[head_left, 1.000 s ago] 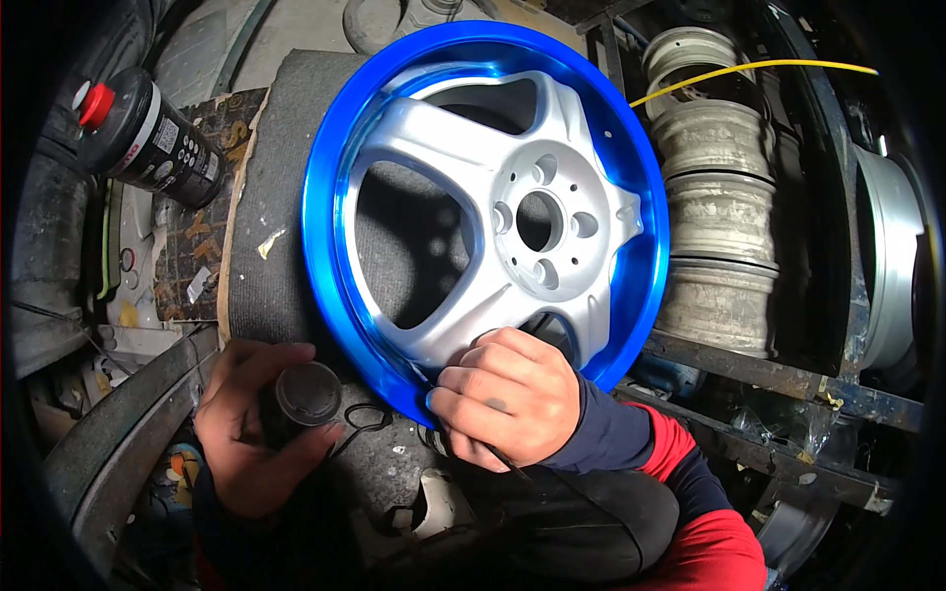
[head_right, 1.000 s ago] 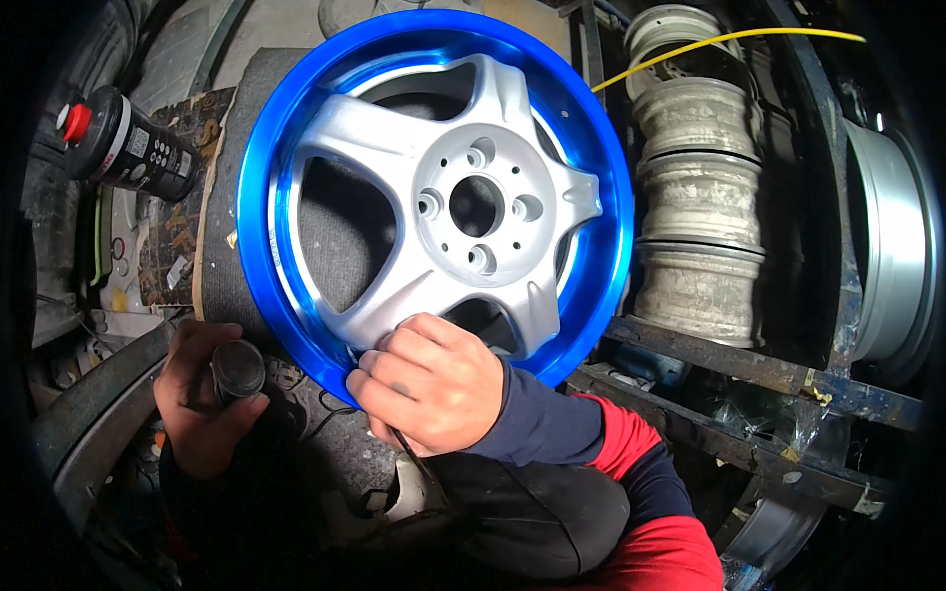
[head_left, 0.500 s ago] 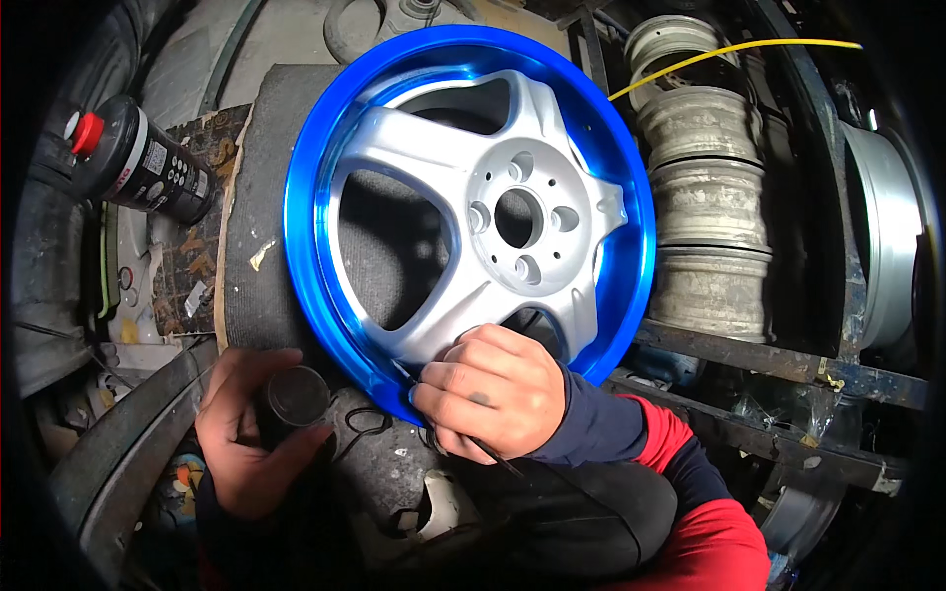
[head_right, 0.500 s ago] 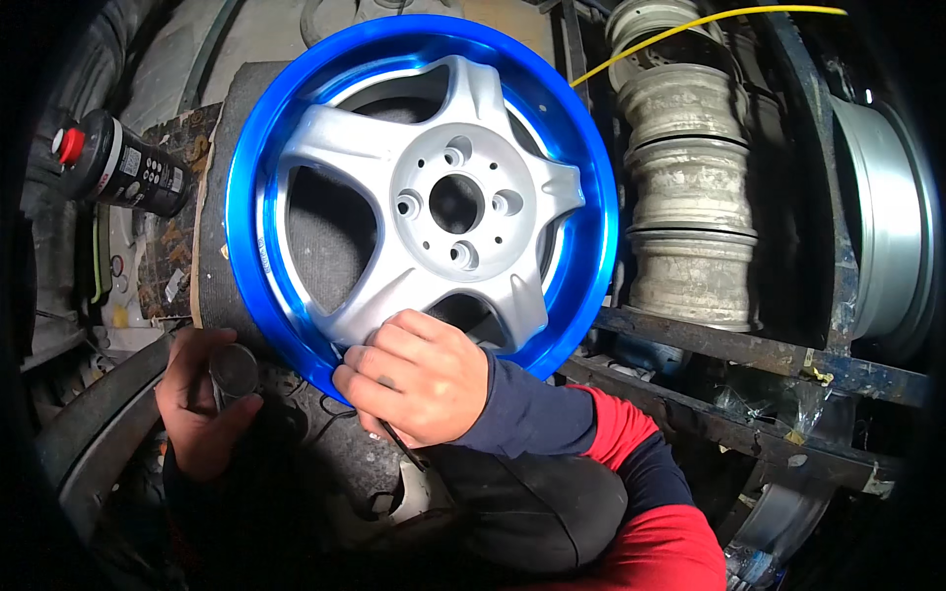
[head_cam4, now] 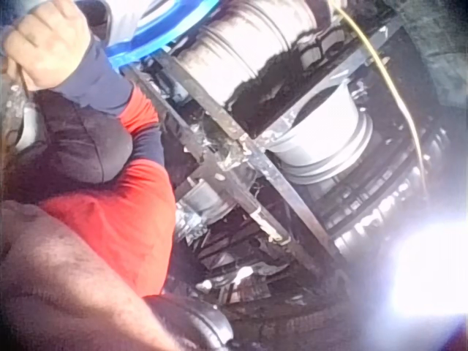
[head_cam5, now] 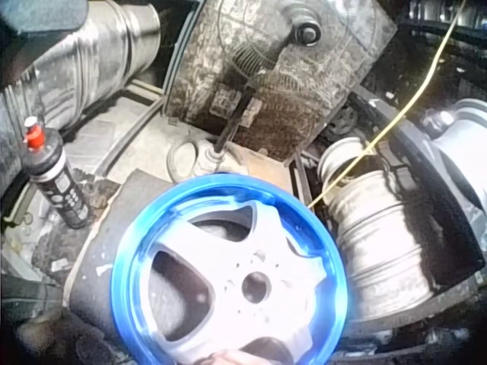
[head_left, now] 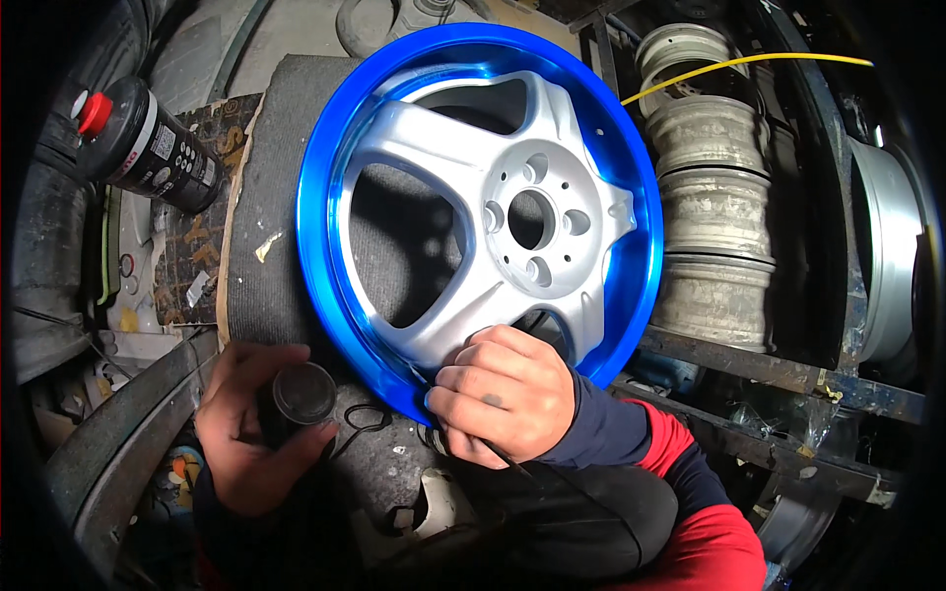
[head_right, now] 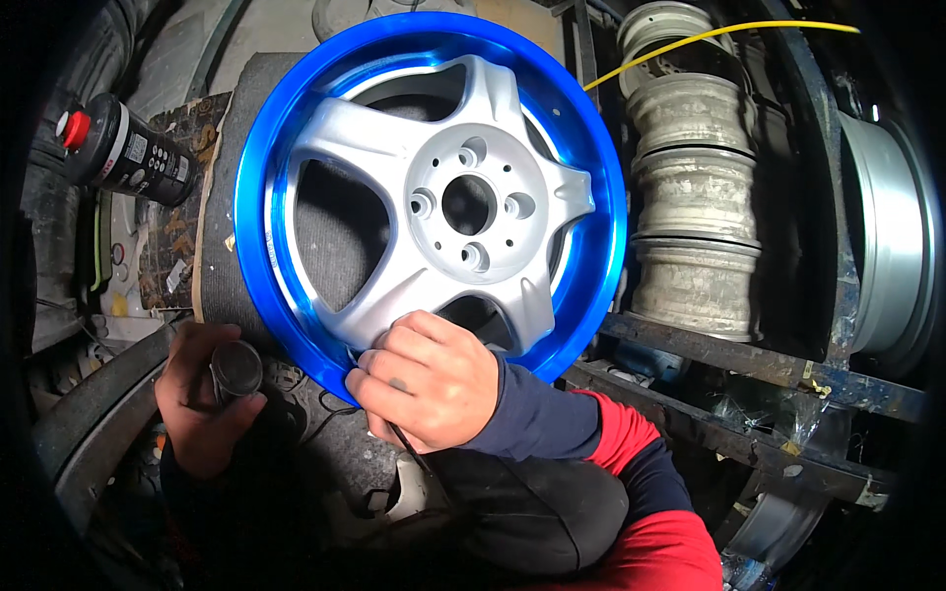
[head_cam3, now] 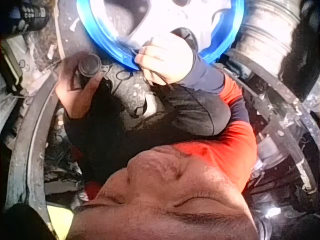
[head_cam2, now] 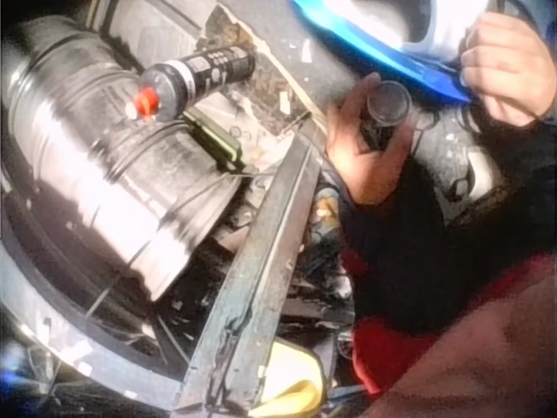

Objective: The person applies paint to the outer edge of a car rim using a small brush after dipping the brush into a small container of silver paint.

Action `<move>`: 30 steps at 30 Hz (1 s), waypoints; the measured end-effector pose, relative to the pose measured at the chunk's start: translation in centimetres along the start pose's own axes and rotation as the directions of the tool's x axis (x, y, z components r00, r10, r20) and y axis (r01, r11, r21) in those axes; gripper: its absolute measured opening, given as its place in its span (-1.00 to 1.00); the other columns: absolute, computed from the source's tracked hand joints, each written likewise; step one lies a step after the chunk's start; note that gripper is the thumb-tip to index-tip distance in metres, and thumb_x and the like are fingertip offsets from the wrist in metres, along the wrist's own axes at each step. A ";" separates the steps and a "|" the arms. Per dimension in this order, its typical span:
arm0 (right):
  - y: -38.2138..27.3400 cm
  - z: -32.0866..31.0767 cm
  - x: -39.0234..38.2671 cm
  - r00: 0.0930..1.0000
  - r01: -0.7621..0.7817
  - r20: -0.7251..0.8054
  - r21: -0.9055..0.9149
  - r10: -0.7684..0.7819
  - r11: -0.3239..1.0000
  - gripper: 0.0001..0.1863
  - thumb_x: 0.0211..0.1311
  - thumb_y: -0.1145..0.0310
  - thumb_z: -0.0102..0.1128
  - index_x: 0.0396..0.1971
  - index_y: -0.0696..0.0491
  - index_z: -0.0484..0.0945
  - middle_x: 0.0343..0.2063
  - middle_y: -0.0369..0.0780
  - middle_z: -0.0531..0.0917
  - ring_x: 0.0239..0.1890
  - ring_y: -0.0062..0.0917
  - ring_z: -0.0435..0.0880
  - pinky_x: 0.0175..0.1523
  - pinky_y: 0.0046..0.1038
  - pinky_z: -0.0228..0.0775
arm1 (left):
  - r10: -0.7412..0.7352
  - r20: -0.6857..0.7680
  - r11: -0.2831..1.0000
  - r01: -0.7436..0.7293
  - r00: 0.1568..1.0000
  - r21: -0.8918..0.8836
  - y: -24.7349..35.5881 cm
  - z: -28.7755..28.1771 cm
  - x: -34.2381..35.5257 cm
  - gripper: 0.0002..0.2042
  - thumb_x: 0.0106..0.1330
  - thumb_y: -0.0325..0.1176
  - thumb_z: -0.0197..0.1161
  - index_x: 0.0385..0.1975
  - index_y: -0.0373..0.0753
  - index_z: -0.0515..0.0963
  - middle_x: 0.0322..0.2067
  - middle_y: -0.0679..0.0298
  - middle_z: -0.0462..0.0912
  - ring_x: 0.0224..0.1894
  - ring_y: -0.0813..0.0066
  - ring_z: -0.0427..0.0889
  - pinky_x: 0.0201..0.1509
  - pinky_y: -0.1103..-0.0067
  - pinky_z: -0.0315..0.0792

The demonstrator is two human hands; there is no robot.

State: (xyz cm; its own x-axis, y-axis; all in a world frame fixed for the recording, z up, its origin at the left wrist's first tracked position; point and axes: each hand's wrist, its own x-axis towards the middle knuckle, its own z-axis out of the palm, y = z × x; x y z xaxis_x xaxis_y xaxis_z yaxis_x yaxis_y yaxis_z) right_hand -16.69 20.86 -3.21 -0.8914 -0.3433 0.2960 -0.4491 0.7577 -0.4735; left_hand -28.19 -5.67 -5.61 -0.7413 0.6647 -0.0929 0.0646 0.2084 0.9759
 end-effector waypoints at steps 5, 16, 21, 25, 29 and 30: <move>-0.2 0.0 0.1 1.000 -0.012 -0.021 0.005 0.012 1.000 -0.67 -0.24 0.47 0.35 -0.33 0.11 0.64 -0.40 -0.24 0.61 -0.38 -0.41 0.59 -0.22 -0.38 0.47 | 0.009 0.017 0.999 -0.009 1.000 0.042 0.2 -0.1 0.1 -0.42 -0.07 -0.58 0.51 0.07 -0.41 0.57 -0.05 0.12 0.52 -0.03 0.38 0.62 0.09 0.52 0.48; -0.3 -0.1 0.3 0.999 -0.039 -0.003 0.013 0.039 0.999 -0.73 -0.21 0.55 0.29 -0.36 0.13 0.65 -0.40 -0.23 0.62 -0.39 -0.41 0.63 -0.23 -0.38 0.53 | -0.016 -0.017 0.999 0.015 1.000 -0.047 -0.2 0.2 -0.1 -0.43 -0.08 -0.56 0.52 0.06 -0.40 0.59 -0.07 0.12 0.53 -0.04 0.39 0.62 0.07 0.53 0.48; -0.3 -0.2 0.3 0.999 -0.039 0.008 0.016 0.039 0.999 -0.72 -0.21 0.56 0.28 -0.36 0.12 0.65 -0.41 -0.23 0.62 -0.39 -0.41 0.63 -0.22 -0.38 0.52 | -0.020 0.001 1.000 0.020 1.000 0.009 0.3 0.0 0.0 -0.42 -0.08 -0.55 0.52 0.06 -0.40 0.59 -0.07 0.12 0.54 -0.05 0.39 0.63 0.06 0.53 0.49; -0.4 -0.2 0.5 0.999 -0.044 -0.026 0.026 0.044 0.999 -0.72 -0.22 0.56 0.28 -0.36 0.12 0.65 -0.40 -0.23 0.62 -0.39 -0.41 0.63 -0.22 -0.38 0.52 | -0.032 -0.003 0.999 0.032 0.999 0.014 0.3 0.0 0.0 -0.43 -0.07 -0.55 0.52 0.06 -0.40 0.59 -0.07 0.11 0.54 -0.05 0.39 0.63 0.06 0.52 0.49; -0.2 -0.2 0.4 0.999 -0.040 -0.025 0.027 0.041 0.999 -0.70 -0.27 0.51 0.33 -0.37 0.12 0.64 -0.43 -0.25 0.60 -0.40 -0.41 0.60 -0.25 -0.39 0.48 | -0.015 0.004 1.000 0.015 1.000 0.024 0.3 0.0 0.1 -0.44 -0.06 -0.56 0.51 0.07 -0.40 0.59 -0.07 0.12 0.54 -0.05 0.39 0.63 0.06 0.52 0.49; -0.2 -0.3 0.3 0.999 -0.034 -0.040 0.043 0.036 0.999 -0.67 -0.29 0.47 0.37 -0.36 0.12 0.63 -0.45 -0.25 0.58 -0.41 -0.41 0.56 -0.27 -0.39 0.45 | -0.013 0.006 1.000 0.013 1.000 0.024 0.3 0.0 0.1 -0.44 -0.06 -0.56 0.51 0.07 -0.40 0.59 -0.07 0.12 0.54 -0.05 0.39 0.63 0.06 0.52 0.49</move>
State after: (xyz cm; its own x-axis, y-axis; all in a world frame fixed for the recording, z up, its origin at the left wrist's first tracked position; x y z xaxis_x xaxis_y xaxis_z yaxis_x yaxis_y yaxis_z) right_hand -16.82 20.79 -2.81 -0.9036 -0.2938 0.3118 -0.4208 0.7445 -0.5183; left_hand -28.28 -5.57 -5.34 -0.7380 0.6662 -0.1071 0.0705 0.2341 0.9697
